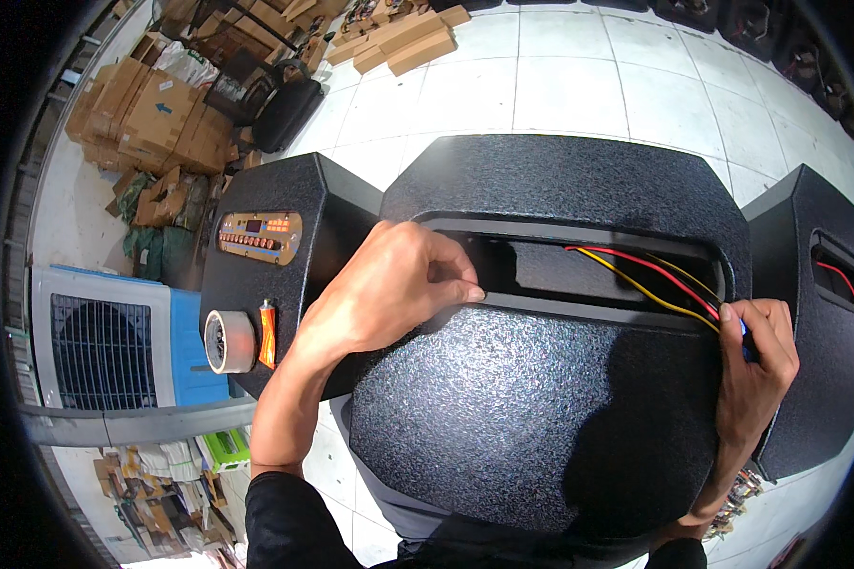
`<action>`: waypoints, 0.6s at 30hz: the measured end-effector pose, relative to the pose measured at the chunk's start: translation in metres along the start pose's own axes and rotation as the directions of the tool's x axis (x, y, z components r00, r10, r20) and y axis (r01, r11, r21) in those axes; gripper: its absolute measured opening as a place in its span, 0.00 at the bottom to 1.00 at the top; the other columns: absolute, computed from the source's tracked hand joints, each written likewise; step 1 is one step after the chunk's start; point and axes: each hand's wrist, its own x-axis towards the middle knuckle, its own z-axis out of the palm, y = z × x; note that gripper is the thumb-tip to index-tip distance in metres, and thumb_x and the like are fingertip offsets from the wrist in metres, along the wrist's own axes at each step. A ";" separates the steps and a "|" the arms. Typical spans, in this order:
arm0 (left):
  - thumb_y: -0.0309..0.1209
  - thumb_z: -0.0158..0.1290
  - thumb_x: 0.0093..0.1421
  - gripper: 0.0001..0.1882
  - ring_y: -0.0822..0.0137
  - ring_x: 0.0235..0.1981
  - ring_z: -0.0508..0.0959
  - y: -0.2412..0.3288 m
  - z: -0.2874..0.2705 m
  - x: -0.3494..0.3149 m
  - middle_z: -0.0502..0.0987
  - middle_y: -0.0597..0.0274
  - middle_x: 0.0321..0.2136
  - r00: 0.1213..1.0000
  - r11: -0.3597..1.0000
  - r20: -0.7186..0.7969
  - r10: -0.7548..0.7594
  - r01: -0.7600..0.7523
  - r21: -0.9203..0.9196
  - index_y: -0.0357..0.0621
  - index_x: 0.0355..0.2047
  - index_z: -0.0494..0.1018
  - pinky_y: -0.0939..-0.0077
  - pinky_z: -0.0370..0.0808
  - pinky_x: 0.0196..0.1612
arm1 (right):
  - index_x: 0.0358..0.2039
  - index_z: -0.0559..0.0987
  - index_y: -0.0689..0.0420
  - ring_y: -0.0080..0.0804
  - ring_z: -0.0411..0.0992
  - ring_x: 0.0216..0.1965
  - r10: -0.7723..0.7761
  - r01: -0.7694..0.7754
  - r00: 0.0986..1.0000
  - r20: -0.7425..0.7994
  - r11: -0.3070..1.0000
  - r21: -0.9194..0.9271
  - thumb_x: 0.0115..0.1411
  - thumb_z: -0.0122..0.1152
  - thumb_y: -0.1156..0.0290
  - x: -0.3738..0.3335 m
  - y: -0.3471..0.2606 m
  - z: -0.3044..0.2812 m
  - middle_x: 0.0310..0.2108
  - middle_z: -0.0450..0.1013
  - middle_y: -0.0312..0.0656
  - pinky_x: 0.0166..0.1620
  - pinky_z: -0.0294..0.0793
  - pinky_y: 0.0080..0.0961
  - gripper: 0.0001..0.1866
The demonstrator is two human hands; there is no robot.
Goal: The person assembles electronic components into black speaker-like enclosures. They route wires through slots, place circuit boards inside, and connect red and yellow wires to the boards. Another person works on a similar unit nearby.
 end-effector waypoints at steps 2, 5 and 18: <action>0.29 0.67 0.50 0.09 0.67 0.25 0.81 -0.001 0.000 0.001 0.82 0.56 0.25 0.999 0.999 0.001 0.037 -0.037 0.026 0.38 0.31 0.84 0.70 0.76 0.33 | 0.29 0.80 0.69 0.31 0.68 0.28 0.001 -0.001 1.000 -0.004 1.000 0.001 0.54 0.66 0.83 0.000 -0.001 0.000 0.25 0.70 0.42 0.33 0.66 0.28 0.04; 0.30 0.67 0.50 0.09 0.64 0.26 0.81 -0.001 -0.002 0.002 0.82 0.54 0.25 0.997 0.990 0.015 0.072 -0.073 0.118 0.38 0.30 0.84 0.69 0.76 0.33 | 0.29 0.79 0.69 0.32 0.69 0.29 0.035 -0.035 0.999 -0.001 0.999 -0.004 0.53 0.66 0.83 0.000 -0.004 0.001 0.25 0.71 0.43 0.34 0.67 0.28 0.04; 0.25 0.65 0.49 0.08 0.63 0.31 0.83 -0.011 -0.034 0.008 0.83 0.54 0.26 0.986 0.963 0.164 0.028 -0.071 0.261 0.37 0.31 0.83 0.69 0.78 0.38 | 0.32 0.79 0.69 0.32 0.70 0.30 0.005 -0.005 1.000 0.025 1.000 0.005 0.57 0.63 0.84 -0.003 0.003 0.000 0.27 0.72 0.44 0.36 0.68 0.27 0.03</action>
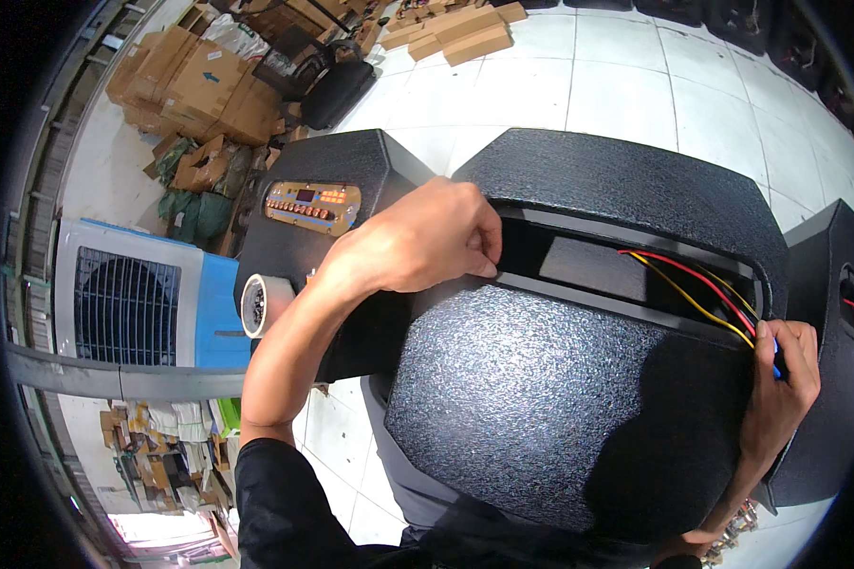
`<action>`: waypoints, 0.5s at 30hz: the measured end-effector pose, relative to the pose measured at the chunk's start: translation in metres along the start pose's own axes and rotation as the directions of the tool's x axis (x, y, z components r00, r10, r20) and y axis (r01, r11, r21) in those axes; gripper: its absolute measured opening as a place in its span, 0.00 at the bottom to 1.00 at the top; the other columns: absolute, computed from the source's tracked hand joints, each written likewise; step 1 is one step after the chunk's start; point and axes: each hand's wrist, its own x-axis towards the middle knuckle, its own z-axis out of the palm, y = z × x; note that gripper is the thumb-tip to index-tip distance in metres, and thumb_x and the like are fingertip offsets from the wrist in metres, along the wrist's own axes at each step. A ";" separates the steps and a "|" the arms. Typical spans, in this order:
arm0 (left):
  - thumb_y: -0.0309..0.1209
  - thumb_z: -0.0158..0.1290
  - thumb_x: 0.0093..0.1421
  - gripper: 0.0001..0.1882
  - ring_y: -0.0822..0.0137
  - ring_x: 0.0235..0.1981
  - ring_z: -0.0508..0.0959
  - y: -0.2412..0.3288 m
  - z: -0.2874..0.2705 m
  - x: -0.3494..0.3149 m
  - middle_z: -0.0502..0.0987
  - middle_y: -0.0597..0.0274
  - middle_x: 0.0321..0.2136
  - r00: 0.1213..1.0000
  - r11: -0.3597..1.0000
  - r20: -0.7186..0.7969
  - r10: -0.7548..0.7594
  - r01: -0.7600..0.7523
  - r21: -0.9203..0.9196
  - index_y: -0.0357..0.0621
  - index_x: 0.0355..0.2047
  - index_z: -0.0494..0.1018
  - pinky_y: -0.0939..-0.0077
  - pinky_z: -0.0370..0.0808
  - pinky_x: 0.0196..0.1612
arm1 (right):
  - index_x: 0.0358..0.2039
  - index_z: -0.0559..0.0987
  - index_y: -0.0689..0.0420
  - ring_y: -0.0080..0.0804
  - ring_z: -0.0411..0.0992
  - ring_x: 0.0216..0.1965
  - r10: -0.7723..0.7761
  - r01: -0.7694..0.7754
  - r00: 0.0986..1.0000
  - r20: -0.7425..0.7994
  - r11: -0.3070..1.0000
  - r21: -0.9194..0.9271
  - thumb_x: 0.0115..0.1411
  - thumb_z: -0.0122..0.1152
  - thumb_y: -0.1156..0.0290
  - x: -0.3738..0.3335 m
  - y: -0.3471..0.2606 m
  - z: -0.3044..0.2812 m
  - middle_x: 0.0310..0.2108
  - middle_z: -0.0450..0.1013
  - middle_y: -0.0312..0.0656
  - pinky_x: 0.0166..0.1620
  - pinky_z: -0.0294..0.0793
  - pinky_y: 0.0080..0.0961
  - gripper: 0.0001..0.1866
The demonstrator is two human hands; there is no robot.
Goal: The person assembles electronic components into black speaker-like enclosures. They route wires through slots, place circuit boards inside, and connect red and yellow wires to the boards. Another person works on a similar unit nearby.
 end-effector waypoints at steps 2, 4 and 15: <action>0.26 0.65 0.49 0.08 0.63 0.31 0.83 0.000 -0.002 0.002 0.83 0.53 0.26 1.000 1.000 0.023 0.014 -0.014 0.012 0.38 0.31 0.83 0.69 0.78 0.38 | 0.33 0.79 0.69 0.32 0.70 0.30 0.001 -0.001 1.000 0.006 1.000 -0.005 0.57 0.63 0.83 0.000 0.000 -0.001 0.27 0.72 0.44 0.37 0.68 0.27 0.03; 0.26 0.65 0.48 0.08 0.62 0.30 0.83 -0.002 -0.002 0.004 0.83 0.53 0.26 0.999 0.999 0.038 0.039 -0.040 0.013 0.38 0.30 0.84 0.69 0.78 0.39 | 0.33 0.79 0.69 0.32 0.70 0.31 -0.019 0.019 1.000 0.015 1.000 -0.008 0.58 0.63 0.83 -0.001 0.001 -0.001 0.28 0.72 0.44 0.37 0.68 0.26 0.03; 0.33 0.64 0.53 0.11 0.59 0.33 0.84 -0.002 -0.016 0.012 0.84 0.53 0.28 0.989 0.983 0.085 0.117 -0.128 0.130 0.40 0.34 0.84 0.67 0.79 0.39 | 0.32 0.79 0.68 0.31 0.69 0.31 -0.008 0.008 1.000 0.012 0.999 0.045 0.57 0.63 0.83 0.001 0.000 0.001 0.27 0.72 0.43 0.36 0.67 0.26 0.02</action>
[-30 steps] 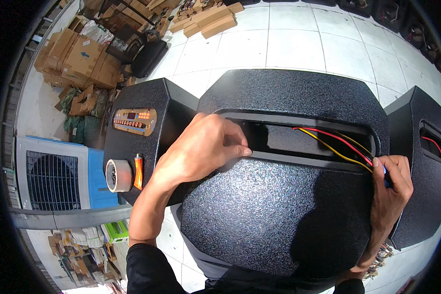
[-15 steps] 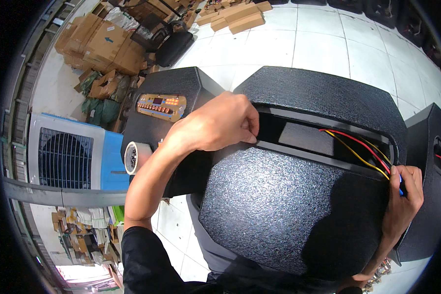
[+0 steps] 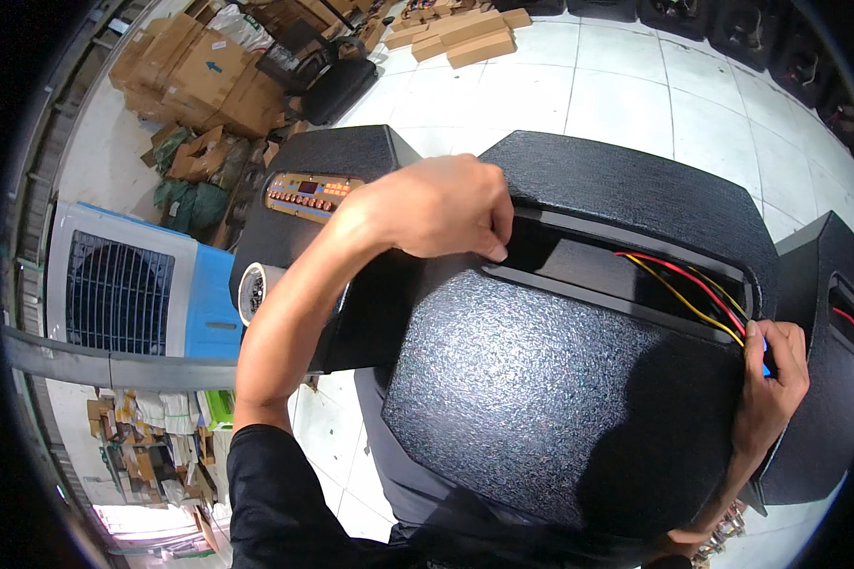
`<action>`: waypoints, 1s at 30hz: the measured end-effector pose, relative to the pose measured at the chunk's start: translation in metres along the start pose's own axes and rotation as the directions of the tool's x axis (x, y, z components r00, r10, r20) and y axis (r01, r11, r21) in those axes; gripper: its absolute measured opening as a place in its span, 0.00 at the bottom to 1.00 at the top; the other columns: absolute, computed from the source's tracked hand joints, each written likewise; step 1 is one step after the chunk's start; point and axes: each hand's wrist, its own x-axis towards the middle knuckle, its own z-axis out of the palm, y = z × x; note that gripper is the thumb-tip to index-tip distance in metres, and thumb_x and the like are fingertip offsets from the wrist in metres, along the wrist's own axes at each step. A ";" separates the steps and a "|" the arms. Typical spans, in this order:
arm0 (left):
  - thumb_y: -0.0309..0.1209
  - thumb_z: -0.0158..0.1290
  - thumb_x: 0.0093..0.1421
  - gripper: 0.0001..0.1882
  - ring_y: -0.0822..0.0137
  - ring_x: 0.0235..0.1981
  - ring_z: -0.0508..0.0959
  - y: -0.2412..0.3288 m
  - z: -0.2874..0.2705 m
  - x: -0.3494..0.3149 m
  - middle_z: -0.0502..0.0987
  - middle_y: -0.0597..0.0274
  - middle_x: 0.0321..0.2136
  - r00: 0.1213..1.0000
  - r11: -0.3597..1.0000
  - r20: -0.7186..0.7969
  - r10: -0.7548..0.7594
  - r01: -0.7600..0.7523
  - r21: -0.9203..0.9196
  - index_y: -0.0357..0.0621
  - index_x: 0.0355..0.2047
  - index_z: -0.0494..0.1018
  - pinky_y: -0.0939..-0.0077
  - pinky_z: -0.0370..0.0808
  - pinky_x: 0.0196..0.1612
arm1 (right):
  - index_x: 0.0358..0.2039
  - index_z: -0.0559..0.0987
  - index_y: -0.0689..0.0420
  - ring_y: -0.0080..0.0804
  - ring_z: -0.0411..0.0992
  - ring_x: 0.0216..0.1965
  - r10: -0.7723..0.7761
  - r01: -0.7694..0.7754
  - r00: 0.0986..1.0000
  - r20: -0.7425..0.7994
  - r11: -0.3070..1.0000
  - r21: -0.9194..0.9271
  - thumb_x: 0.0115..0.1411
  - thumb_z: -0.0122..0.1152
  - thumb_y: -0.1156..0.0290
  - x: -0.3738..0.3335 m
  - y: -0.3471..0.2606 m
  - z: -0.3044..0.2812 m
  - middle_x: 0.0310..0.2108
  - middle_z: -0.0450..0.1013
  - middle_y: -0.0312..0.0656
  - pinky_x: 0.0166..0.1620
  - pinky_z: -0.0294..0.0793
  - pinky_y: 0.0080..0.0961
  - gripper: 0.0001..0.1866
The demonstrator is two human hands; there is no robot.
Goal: The person assembles electronic components into black speaker-like enclosures. They route wires through slots, place circuit boards inside, and connect red and yellow wires to the boards. Another person works on a similar unit nearby.
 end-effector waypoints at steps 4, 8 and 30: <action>0.37 0.64 0.54 0.15 0.57 0.32 0.84 0.010 0.004 0.007 0.84 0.52 0.29 0.998 0.997 0.044 0.044 -0.041 -0.060 0.40 0.36 0.84 0.67 0.79 0.40 | 0.30 0.79 0.68 0.31 0.69 0.30 0.032 -0.032 0.999 0.003 0.999 0.018 0.57 0.63 0.83 0.001 0.000 -0.001 0.26 0.71 0.43 0.36 0.67 0.26 0.02; 0.40 0.65 0.53 0.17 0.56 0.34 0.84 0.011 0.012 0.019 0.84 0.51 0.31 0.995 0.999 0.094 -0.011 0.014 -0.038 0.39 0.38 0.84 0.65 0.79 0.41 | 0.30 0.79 0.69 0.31 0.69 0.30 0.022 -0.022 1.000 -0.003 1.000 0.018 0.57 0.64 0.83 0.001 0.001 -0.002 0.26 0.71 0.43 0.36 0.67 0.27 0.02; 0.32 0.58 0.61 0.18 0.61 0.30 0.83 0.024 0.003 -0.004 0.83 0.50 0.29 0.988 0.989 0.084 -0.131 0.124 0.079 0.44 0.51 0.79 0.67 0.78 0.35 | 0.30 0.83 0.63 0.43 0.73 0.33 -0.120 0.124 0.991 -0.065 0.991 0.055 0.56 0.67 0.73 -0.002 0.009 -0.006 0.27 0.75 0.48 0.39 0.72 0.34 0.06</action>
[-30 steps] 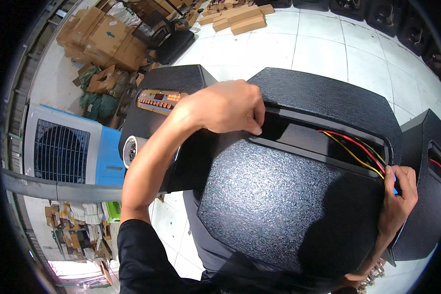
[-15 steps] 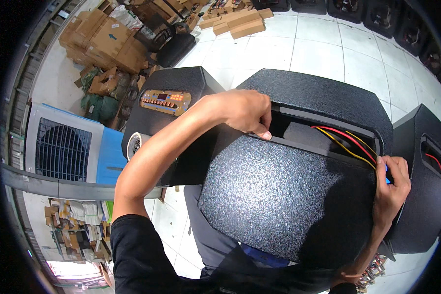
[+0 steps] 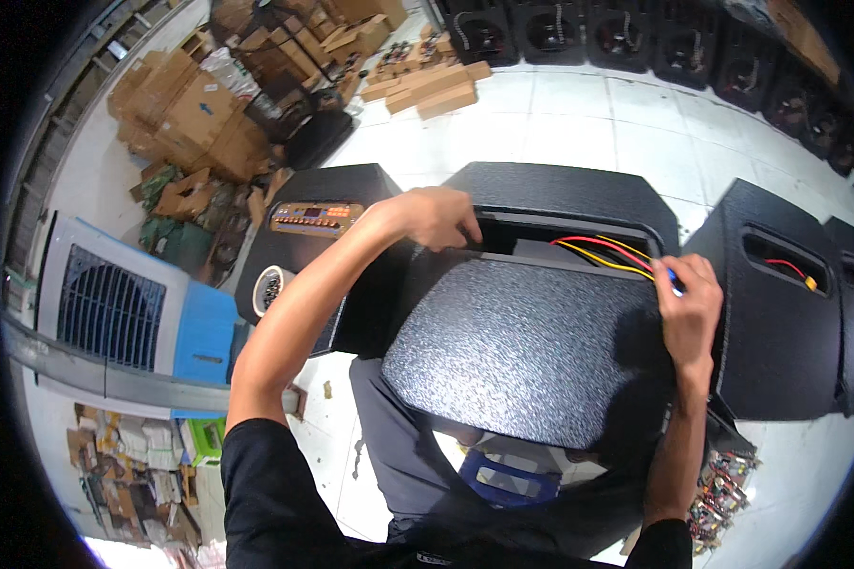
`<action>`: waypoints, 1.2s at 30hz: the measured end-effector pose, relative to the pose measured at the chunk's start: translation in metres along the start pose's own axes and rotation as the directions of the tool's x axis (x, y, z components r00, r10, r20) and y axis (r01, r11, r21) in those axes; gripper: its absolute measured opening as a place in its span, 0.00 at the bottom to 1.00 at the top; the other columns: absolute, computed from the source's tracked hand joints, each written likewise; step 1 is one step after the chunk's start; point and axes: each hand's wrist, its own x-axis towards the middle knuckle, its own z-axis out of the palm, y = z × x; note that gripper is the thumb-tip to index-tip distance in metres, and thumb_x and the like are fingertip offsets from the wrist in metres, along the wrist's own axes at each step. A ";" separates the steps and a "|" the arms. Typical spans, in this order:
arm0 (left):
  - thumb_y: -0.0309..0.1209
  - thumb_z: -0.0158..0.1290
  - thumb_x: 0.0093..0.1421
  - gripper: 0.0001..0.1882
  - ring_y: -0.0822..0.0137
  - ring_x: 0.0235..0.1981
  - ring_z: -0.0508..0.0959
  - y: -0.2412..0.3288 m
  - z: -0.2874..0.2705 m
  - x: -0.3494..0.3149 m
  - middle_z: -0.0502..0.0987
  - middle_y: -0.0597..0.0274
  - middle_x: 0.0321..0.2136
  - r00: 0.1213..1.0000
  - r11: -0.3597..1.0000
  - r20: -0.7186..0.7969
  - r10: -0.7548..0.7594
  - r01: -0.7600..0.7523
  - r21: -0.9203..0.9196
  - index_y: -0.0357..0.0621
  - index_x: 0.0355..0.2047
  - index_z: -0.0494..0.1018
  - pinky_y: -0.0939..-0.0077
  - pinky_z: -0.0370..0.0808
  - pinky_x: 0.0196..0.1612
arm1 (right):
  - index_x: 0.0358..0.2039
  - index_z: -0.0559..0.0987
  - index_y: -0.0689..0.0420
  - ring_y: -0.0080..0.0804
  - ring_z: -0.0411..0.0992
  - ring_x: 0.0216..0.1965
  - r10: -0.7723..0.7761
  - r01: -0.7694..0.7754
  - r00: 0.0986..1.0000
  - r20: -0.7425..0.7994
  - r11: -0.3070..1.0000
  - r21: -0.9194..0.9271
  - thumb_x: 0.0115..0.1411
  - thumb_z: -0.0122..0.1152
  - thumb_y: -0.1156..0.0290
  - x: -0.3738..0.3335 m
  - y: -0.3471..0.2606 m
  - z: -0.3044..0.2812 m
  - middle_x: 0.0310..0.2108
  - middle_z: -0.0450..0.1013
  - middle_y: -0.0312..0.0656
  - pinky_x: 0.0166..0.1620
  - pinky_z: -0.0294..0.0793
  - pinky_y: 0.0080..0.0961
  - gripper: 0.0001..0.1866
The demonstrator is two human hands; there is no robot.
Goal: The person assembles electronic components into black speaker-like enclosures. They route wires through slots, place circuit boards inside, and connect red and yellow wires to the boards. Another person works on a similar unit nearby.
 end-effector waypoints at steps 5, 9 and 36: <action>0.31 0.56 0.61 0.17 0.47 0.33 0.83 0.020 0.052 -0.046 0.82 0.41 0.31 0.774 0.984 -0.630 0.054 -0.148 -0.098 0.40 0.51 0.78 0.59 0.78 0.41 | 0.31 0.86 0.62 0.43 0.75 0.35 0.075 -0.076 0.997 -0.034 0.996 -0.045 0.58 0.68 0.67 -0.001 0.002 0.000 0.31 0.76 0.47 0.41 0.73 0.35 0.10; 0.31 0.56 0.62 0.16 0.46 0.35 0.81 0.046 0.101 -0.086 0.81 0.43 0.30 0.660 0.947 -0.749 0.058 -0.273 -0.168 0.39 0.49 0.78 0.55 0.77 0.41 | 0.34 0.86 0.61 0.42 0.76 0.35 0.116 -0.112 0.992 0.041 0.990 -0.082 0.59 0.67 0.64 0.003 0.004 -0.001 0.33 0.77 0.48 0.41 0.74 0.32 0.13; 0.20 0.62 0.54 0.08 0.59 0.35 0.74 0.055 0.206 -0.144 0.80 0.59 0.28 0.231 0.877 -0.973 0.019 -0.472 -0.095 0.38 0.36 0.82 0.66 0.72 0.42 | 0.50 0.77 0.68 0.52 0.72 0.50 0.449 -0.564 0.817 -0.362 0.750 -0.345 0.66 0.54 0.74 -0.339 -0.029 -0.099 0.49 0.75 0.54 0.54 0.70 0.39 0.15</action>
